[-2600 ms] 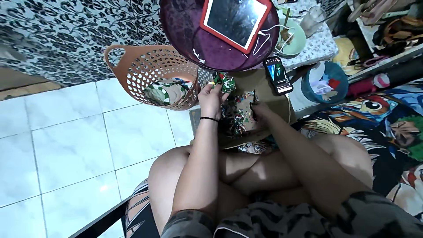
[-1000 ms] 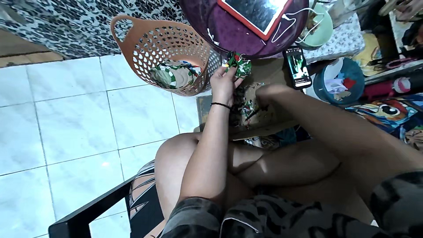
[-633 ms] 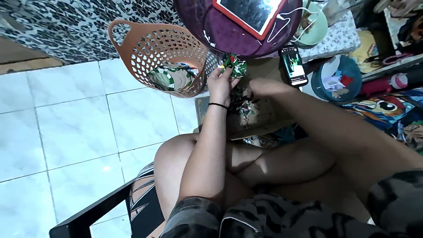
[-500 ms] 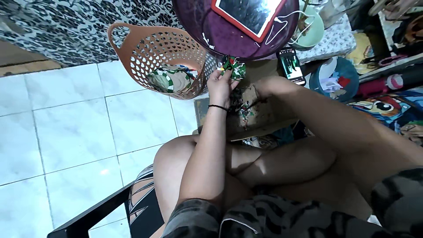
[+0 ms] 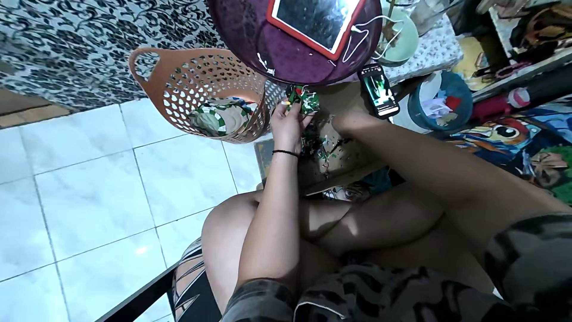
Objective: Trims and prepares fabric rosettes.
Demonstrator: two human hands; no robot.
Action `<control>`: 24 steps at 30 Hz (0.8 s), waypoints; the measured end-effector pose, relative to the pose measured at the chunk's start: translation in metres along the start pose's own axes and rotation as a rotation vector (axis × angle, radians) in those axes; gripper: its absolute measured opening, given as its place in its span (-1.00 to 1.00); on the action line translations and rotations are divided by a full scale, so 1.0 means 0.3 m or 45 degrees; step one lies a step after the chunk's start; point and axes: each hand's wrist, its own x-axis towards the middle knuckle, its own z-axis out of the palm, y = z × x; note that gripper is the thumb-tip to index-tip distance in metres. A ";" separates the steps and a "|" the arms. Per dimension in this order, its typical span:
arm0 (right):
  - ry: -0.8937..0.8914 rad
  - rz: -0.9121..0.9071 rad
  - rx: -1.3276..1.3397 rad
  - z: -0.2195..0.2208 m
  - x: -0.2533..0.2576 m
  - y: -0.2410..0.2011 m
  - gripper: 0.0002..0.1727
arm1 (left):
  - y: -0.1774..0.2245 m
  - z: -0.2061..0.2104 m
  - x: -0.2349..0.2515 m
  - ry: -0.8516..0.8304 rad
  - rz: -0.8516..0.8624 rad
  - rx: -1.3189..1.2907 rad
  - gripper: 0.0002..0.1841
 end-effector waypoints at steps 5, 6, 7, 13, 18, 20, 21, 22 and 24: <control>-0.005 -0.094 0.070 0.019 0.041 -0.008 -0.71 | 0.006 0.003 -0.008 -0.017 0.005 0.030 -0.79; 0.033 -0.130 0.109 0.014 0.049 0.002 -0.73 | 0.008 0.002 -0.008 -0.014 0.003 0.028 -0.79; 0.074 -0.164 0.134 0.011 0.056 0.015 -0.75 | 0.008 0.001 -0.007 -0.007 0.000 0.018 -0.79; 0.021 -0.166 0.350 0.080 -0.070 0.114 -0.59 | -0.002 0.012 -0.010 -0.025 0.006 0.032 -0.76; 0.038 -0.020 1.301 0.337 -0.322 0.177 -0.55 | -0.035 0.039 -0.031 -0.057 -0.008 0.099 -0.85; 0.087 -0.094 1.737 0.418 -0.397 0.149 -0.58 | -0.060 0.059 -0.054 -0.082 -0.014 0.129 -0.83; 0.123 -0.132 1.945 0.456 -0.420 0.123 -0.60 | -0.076 0.073 -0.066 -0.090 -0.009 0.142 -0.84; 0.155 -0.146 2.160 0.490 -0.437 0.090 -0.63 | -0.091 0.089 -0.082 -0.099 -0.004 0.155 -0.84; 0.181 -0.147 2.623 0.544 -0.446 0.004 -0.69 | -0.115 0.116 -0.128 -0.110 -0.001 0.195 -0.83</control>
